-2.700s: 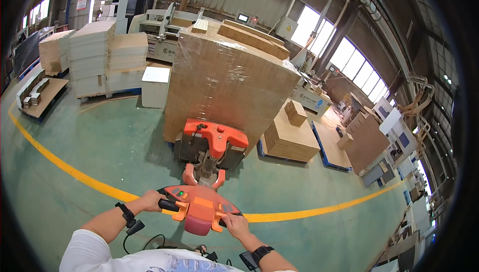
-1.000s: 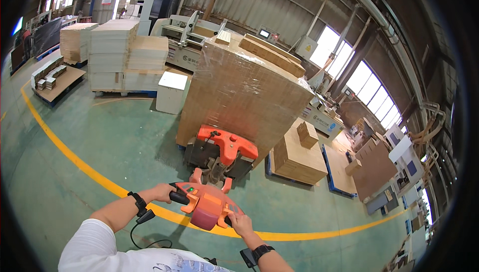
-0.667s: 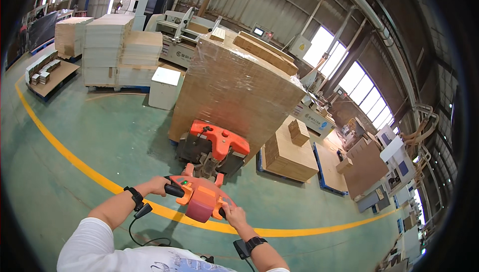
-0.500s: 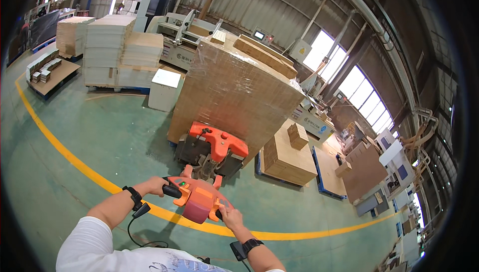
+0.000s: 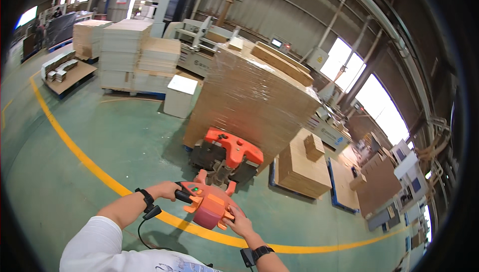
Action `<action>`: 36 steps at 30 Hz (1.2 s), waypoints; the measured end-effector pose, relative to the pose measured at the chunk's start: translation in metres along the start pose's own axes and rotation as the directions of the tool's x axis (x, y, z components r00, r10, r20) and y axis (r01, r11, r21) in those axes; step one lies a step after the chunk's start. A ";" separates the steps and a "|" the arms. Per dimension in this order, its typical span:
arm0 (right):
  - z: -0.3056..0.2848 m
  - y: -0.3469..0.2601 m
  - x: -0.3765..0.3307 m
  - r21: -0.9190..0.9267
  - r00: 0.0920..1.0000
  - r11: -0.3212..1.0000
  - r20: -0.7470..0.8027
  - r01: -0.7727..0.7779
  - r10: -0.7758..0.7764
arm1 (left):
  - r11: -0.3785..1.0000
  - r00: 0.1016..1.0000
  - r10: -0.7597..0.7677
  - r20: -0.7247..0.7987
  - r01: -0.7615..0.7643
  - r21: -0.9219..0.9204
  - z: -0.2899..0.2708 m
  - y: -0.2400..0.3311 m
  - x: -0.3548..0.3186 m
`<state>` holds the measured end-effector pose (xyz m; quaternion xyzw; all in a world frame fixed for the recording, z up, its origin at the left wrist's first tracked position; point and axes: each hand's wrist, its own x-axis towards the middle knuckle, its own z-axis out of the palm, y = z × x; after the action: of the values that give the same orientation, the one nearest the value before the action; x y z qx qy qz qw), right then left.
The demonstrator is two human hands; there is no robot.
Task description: Feeding wooden panels into an edge-banding machine and moving a large wrapped pallet of furniture parts using a manual pallet jack.
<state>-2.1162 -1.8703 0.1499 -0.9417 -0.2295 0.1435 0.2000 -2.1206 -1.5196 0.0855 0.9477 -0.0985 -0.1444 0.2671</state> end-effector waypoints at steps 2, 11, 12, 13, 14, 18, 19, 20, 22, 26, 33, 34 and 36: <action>-0.010 -0.004 -0.003 0.005 0.998 1.000 0.059 -0.004 0.003 | 1.000 1.000 0.000 0.008 0.000 -0.003 0.000 0.003 0.003; -0.009 0.013 0.015 0.130 0.979 0.991 0.204 -0.040 0.013 | 0.999 0.999 0.052 0.002 -0.052 -0.007 -0.002 0.002 0.008; -0.012 0.011 0.017 0.139 0.973 0.988 0.227 -0.071 0.038 | 0.997 0.997 0.070 -0.018 -0.070 -0.034 0.000 -0.001 0.011; -0.016 0.007 0.017 0.126 0.970 0.990 0.240 -0.060 0.029 | 0.997 0.998 0.057 -0.030 -0.058 -0.048 -0.004 0.001 0.008; -0.021 0.001 0.015 0.199 0.969 0.977 0.246 -0.082 0.031 | 0.998 0.999 0.047 -0.009 -0.048 -0.043 -0.009 0.005 0.007; -0.026 -0.002 0.019 0.300 0.970 0.949 0.242 -0.098 0.024 | 0.999 1.000 0.024 0.007 -0.024 -0.040 -0.017 0.006 0.008; -0.028 -0.002 0.018 0.277 0.968 0.957 0.252 -0.089 0.017 | 0.999 0.999 0.043 0.030 -0.042 -0.032 -0.016 0.006 0.011; -0.030 -0.003 0.015 0.325 0.967 0.938 0.254 -0.119 0.035 | 0.998 0.999 0.038 0.029 -0.036 -0.055 -0.017 0.009 0.011; -0.035 -0.012 0.008 0.396 0.966 0.905 0.252 -0.153 0.053 | 0.996 0.999 0.033 0.022 -0.031 -0.080 -0.022 0.015 0.010; -0.033 -0.010 0.012 0.318 0.973 0.938 0.223 -0.137 0.066 | 0.999 1.000 0.021 0.015 -0.021 -0.041 -0.019 0.010 0.014; -0.015 -0.007 0.008 0.361 0.977 0.926 0.209 -0.113 0.037 | 1.000 0.999 -0.030 -0.022 0.030 -0.002 -0.004 0.012 0.000; -0.006 0.001 0.001 0.440 0.981 0.894 0.196 -0.083 -0.005 | 1.000 0.999 -0.020 -0.037 0.020 0.011 0.006 0.011 0.001; 0.023 0.031 -0.011 0.520 0.985 0.853 0.163 -0.041 -0.051 | 1.000 0.998 -0.017 -0.059 0.017 0.003 0.036 0.006 0.004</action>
<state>-2.1227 -1.8936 0.1183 -0.8359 -0.2007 0.2799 0.4274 -2.1294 -1.5430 0.0587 0.9529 -0.0827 -0.1186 0.2668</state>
